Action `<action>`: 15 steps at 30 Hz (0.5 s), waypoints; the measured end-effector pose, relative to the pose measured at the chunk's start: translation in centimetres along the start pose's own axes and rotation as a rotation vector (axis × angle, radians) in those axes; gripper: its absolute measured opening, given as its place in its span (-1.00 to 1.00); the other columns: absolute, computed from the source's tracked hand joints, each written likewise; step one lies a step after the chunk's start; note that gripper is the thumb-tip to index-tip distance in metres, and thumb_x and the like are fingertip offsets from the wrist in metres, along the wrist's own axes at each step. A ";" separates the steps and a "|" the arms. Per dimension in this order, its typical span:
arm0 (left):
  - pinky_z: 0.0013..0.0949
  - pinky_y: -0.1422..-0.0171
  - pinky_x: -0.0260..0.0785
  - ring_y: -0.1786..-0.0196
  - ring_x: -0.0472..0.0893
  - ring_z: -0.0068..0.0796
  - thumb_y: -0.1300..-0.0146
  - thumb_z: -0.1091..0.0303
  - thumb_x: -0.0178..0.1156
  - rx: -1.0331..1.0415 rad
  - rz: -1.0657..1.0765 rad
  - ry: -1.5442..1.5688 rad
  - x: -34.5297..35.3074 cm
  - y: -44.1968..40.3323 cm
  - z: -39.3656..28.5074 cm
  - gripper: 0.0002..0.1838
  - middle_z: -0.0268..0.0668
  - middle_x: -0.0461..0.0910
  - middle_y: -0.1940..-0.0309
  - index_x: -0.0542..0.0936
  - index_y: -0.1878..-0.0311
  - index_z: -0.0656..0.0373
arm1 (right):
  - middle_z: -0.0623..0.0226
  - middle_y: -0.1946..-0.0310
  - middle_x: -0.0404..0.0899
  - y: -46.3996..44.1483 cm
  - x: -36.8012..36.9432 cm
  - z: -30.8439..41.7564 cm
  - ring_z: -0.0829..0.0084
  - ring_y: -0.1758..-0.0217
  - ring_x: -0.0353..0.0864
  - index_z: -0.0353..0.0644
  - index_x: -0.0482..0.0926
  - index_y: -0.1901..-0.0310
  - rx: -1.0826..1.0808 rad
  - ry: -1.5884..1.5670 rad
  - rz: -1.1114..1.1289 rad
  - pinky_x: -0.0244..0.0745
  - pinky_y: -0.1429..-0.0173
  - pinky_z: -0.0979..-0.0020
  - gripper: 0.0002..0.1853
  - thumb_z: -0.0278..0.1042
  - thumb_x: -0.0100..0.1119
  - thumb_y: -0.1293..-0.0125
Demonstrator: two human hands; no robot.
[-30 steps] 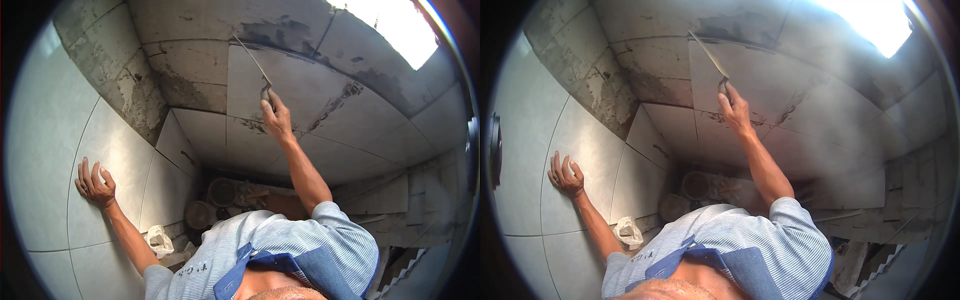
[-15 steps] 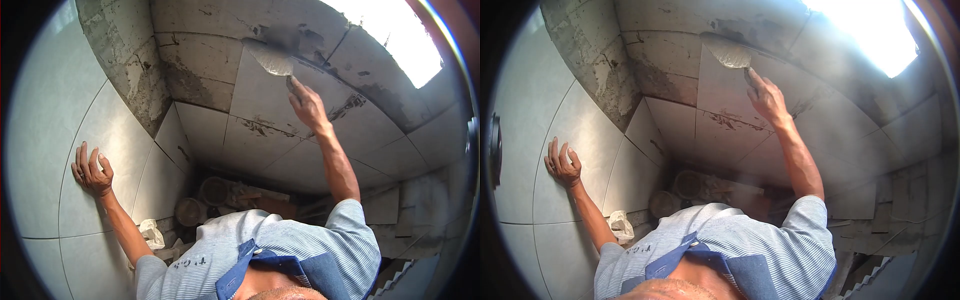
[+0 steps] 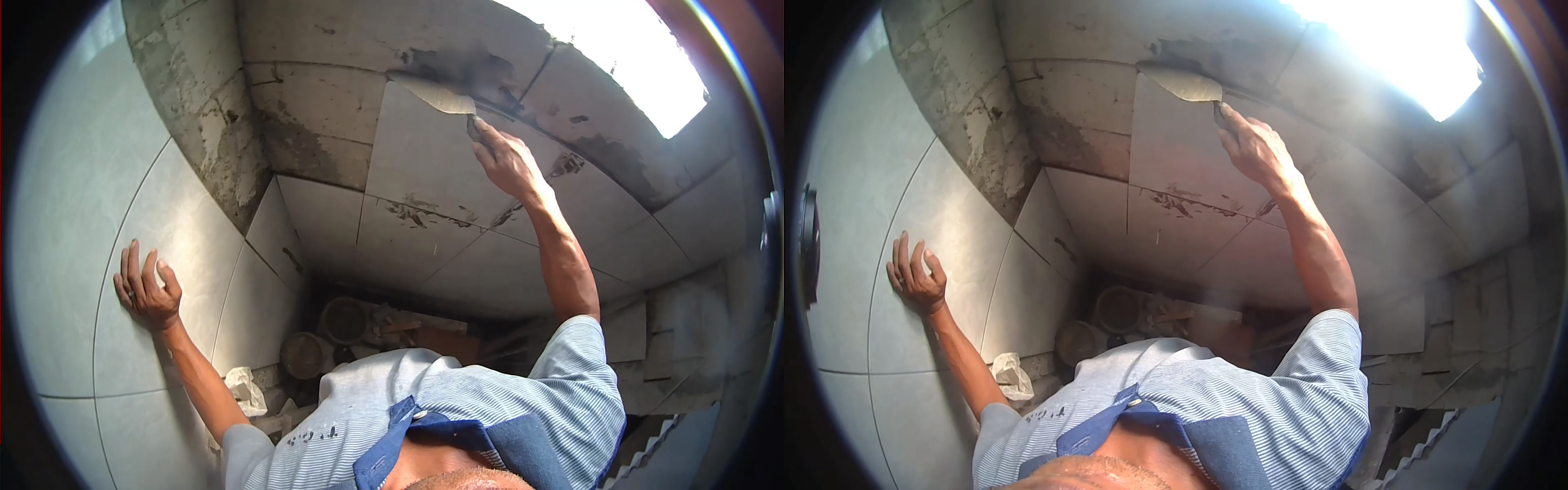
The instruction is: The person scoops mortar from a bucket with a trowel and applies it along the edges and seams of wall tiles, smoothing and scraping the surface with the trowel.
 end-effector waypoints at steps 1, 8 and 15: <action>-0.23 -0.40 0.16 -0.25 0.56 -0.40 -0.40 0.23 0.07 -0.001 0.010 0.001 0.1 0.1 0.1 -0.84 -0.42 0.60 -0.17 0.63 0.10 -0.07 | -0.05 -0.09 0.58 0.5 -0.6 -0.7 -0.04 -0.16 0.55 -0.15 0.37 -0.35 -0.036 0.021 0.007 0.42 -0.25 0.12 -0.45 -0.15 0.08 -0.37; -0.24 -0.41 0.14 -0.24 0.57 -0.39 -0.40 0.22 0.05 0.001 -0.002 0.003 0.3 0.2 0.1 -0.83 -0.42 0.61 -0.17 0.63 0.09 -0.09 | 0.09 0.18 0.62 8.5 -7.1 -8.1 0.17 0.15 0.60 -0.24 0.42 -0.26 0.144 -0.075 -0.032 0.48 0.03 0.22 -0.52 -0.19 0.11 -0.38; -0.18 -0.40 0.15 -0.26 0.55 -0.38 -0.39 0.22 0.05 -0.003 0.024 -0.012 0.3 0.2 0.1 -0.82 -0.44 0.60 -0.19 0.63 0.08 -0.10 | 0.34 0.42 0.48 6.9 -4.2 -11.3 0.57 0.58 0.46 -0.25 0.37 -0.25 0.254 -0.559 -0.251 0.37 0.51 0.46 -0.53 -0.23 0.15 -0.40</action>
Point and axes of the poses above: each hand's wrist, its own y-axis away from the middle knuckle, its own x-axis out of the palm, z = x × y, the point moved 5 cm from there along -y, towards the middle knuckle
